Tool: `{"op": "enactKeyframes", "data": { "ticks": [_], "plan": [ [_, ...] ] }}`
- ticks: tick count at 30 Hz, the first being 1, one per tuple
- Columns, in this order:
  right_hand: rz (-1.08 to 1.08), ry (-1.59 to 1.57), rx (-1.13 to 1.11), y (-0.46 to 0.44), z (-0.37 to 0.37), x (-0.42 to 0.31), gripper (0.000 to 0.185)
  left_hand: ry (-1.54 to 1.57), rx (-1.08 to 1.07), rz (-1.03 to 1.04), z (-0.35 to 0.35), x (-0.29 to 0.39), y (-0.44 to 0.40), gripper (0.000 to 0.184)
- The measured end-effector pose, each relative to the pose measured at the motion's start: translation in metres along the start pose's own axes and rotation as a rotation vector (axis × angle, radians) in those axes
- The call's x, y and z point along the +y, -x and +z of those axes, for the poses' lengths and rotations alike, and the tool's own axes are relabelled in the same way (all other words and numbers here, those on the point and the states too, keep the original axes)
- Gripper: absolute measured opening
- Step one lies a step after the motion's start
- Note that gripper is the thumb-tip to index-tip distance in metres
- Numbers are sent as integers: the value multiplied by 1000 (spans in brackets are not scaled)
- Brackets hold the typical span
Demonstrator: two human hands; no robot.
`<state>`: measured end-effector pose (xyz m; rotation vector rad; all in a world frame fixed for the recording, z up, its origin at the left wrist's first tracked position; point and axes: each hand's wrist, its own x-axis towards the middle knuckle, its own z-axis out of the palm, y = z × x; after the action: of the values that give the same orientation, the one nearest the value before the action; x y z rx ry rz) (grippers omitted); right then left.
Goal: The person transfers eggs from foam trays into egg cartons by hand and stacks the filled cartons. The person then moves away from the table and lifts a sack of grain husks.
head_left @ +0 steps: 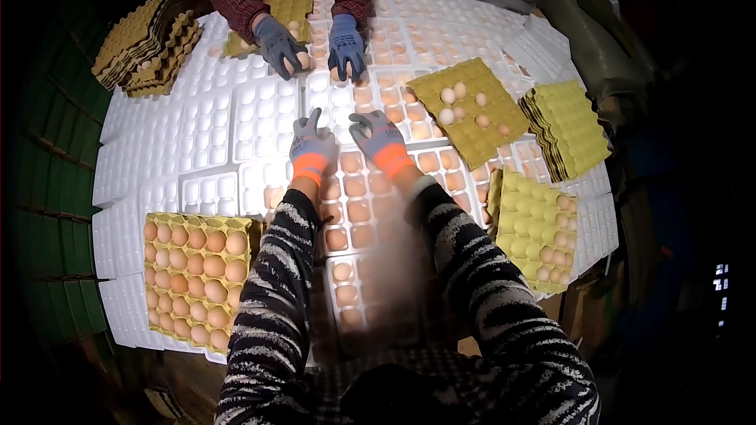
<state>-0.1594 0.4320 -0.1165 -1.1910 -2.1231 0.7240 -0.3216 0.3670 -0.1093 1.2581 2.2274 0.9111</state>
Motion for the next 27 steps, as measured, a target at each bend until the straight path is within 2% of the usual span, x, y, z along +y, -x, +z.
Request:
{"op": "enactKeyframes", "data": {
  "ticks": [1,2,4,5,6,7,8,10,11,13,15,16,18,19,20,23,25,26,27],
  "plan": [
    [-72,-55,31,-10,4,13,32,100,76,66,5,6,2,60],
    [-123,50,-40,-16,15,33,32,239,173,209,35,-13,-18,57],
    [-143,267,-260,-19,20,51,33,134,155,315,63,-21,-33,55],
    [-173,219,-240,-16,19,54,35,86,143,371,74,-22,-38,53],
    [-134,56,-144,-6,13,52,36,-59,27,318,79,-25,-36,51],
    [-92,-100,-41,10,2,46,37,-234,19,347,83,-30,-31,50],
    [-109,-176,-31,28,-15,36,37,-85,111,494,86,-39,-26,46],
    [-138,-235,-8,78,-69,22,37,253,118,526,92,-46,-15,46],
    [-154,-227,-10,111,-97,15,38,213,93,475,88,-38,0,48],
    [-104,-502,-53,179,-160,4,35,660,-37,388,93,-11,46,46],
    [-89,-267,29,244,-242,5,32,635,-180,410,103,14,99,49],
    [-34,-247,76,277,-265,19,32,648,-299,492,103,38,135,49],
    [-29,312,77,334,-325,52,33,587,-514,635,97,108,207,52],
    [121,433,100,361,-346,69,33,514,-612,695,99,140,237,55],
    [323,342,74,372,-371,63,34,459,-649,799,112,166,260,55],
    [340,503,-121,412,-394,102,32,274,-743,1106,163,234,309,56],
    [222,565,-32,426,-383,125,30,-46,-744,1192,197,258,337,52],
    [182,591,-28,421,-381,119,29,-84,-597,1240,220,254,348,50],
    [142,619,-25,420,-384,118,29,-98,-603,1201,222,260,352,50]
  ]
}}
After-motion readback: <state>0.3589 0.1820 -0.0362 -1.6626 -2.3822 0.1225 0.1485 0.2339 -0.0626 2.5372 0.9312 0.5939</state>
